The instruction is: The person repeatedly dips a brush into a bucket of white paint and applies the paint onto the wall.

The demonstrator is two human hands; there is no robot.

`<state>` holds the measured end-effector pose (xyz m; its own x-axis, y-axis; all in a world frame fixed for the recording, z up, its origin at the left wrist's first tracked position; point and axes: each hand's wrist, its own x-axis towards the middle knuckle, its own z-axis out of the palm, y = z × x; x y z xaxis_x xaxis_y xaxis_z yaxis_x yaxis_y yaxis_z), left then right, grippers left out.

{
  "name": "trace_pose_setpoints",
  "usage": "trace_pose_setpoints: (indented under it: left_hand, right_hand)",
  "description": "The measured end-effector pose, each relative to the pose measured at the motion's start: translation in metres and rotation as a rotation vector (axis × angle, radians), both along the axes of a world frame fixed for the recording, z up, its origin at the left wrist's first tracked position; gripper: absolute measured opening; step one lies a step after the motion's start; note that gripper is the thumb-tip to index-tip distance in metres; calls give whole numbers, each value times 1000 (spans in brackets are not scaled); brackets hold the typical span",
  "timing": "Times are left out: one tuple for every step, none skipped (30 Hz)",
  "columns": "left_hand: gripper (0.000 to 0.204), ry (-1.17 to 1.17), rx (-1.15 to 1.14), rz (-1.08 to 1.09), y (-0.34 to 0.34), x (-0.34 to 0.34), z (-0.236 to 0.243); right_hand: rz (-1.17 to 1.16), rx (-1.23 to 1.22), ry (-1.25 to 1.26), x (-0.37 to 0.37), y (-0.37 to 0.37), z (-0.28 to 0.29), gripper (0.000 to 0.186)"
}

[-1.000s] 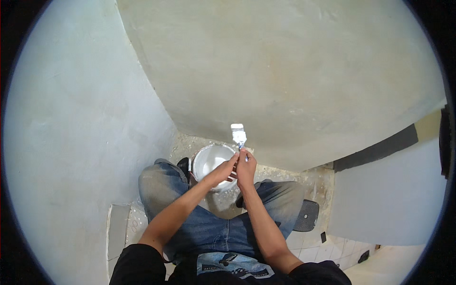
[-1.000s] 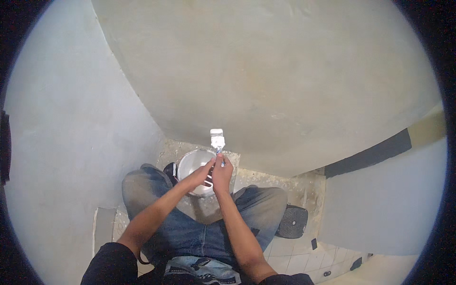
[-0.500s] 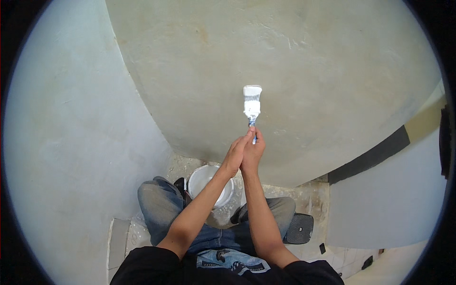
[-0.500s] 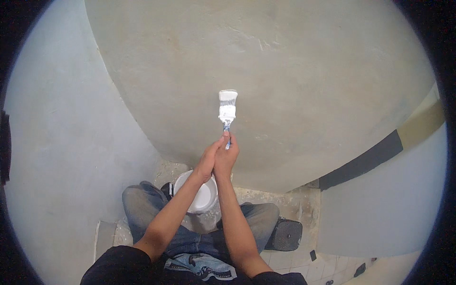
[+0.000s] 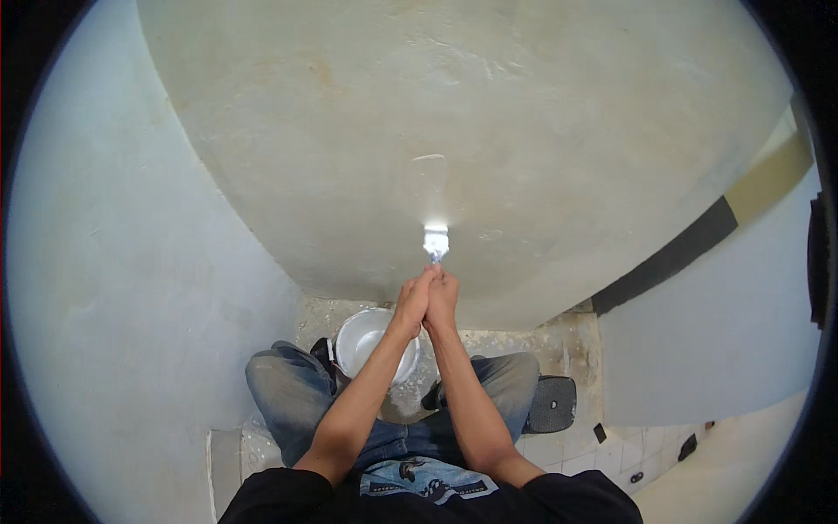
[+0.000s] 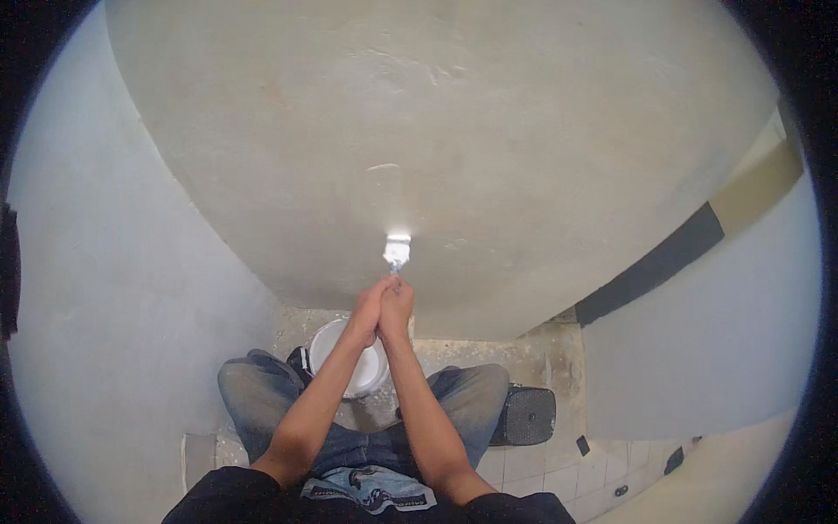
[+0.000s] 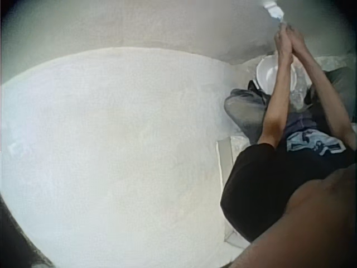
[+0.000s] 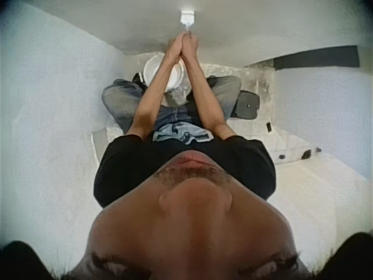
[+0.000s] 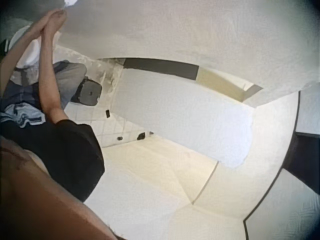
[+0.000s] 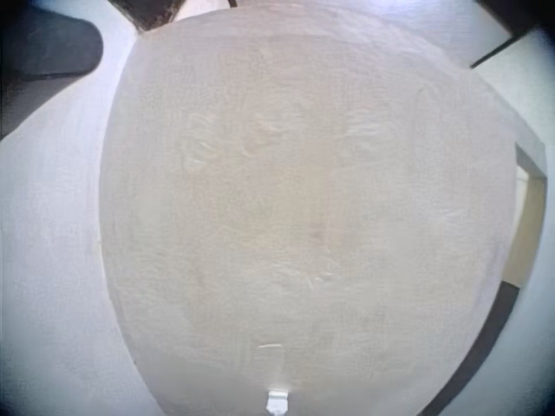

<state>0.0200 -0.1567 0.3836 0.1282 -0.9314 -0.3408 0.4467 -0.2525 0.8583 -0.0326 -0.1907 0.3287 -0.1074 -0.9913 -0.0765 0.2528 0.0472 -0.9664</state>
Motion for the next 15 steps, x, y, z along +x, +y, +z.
trace_pose_setpoints:
  left_hand:
    - [44, -2, 0, -4, -1, 2, 12]
    - [41, 6, -69, -10, -4, 5, 23]
    - [39, 16, -133, -27, -8, 2, 34]
    - [39, 18, -135, -32, -10, -1, 49]
    - [38, -48, -224, -25, -13, -3, 63]
    - [37, -116, -312, -17, -15, -4, 76]
    - [37, -116, -310, -12, -15, -7, 89]
    - [36, -161, -365, -9, -15, -7, 102]
    - [36, -212, -418, 1, -12, -3, 110]
    - [36, -216, -416, 8, -11, -1, 113]
    - [36, -226, -420, -4, -10, 0, 116]
    - [37, -235, -423, -17, -9, 2, 117]
    - [37, -240, -424, -12, -8, 2, 113]
    - [38, -261, -400, -2, -8, 2, 101]
    - [39, -282, -375, 7, -8, 2, 87]
  right_hand:
    - [-4, 0, -2, 1, -2, 15, 21]
    - [21, -15, 10, 3, -2, 39, 22]
    - [36, -25, 22, -2, -4, 60, 22]
    - [31, -27, 24, -4, -7, 76, 22]
    - [30, -87, -24, -6, -11, 90, 23]
    - [31, -145, -72, -7, -13, 103, 25]
    - [37, -144, -71, -10, -9, 124, 25]
    - [71, -177, -118, -11, -3, 148, 27]
    - [114, -208, -169, -8, 0, 159, 30]
    - [121, -206, -172, -8, -1, 160, 30]
    - [113, -263, -111, -8, -2, 160, 30]
    - [104, -319, -49, -7, -2, 160, 31]
    - [108, -321, -53, -6, -2, 154, 31]
    - [69, -334, 9, -5, -1, 140, 30]
    - [29, -347, 71, -4, -1, 125, 28]
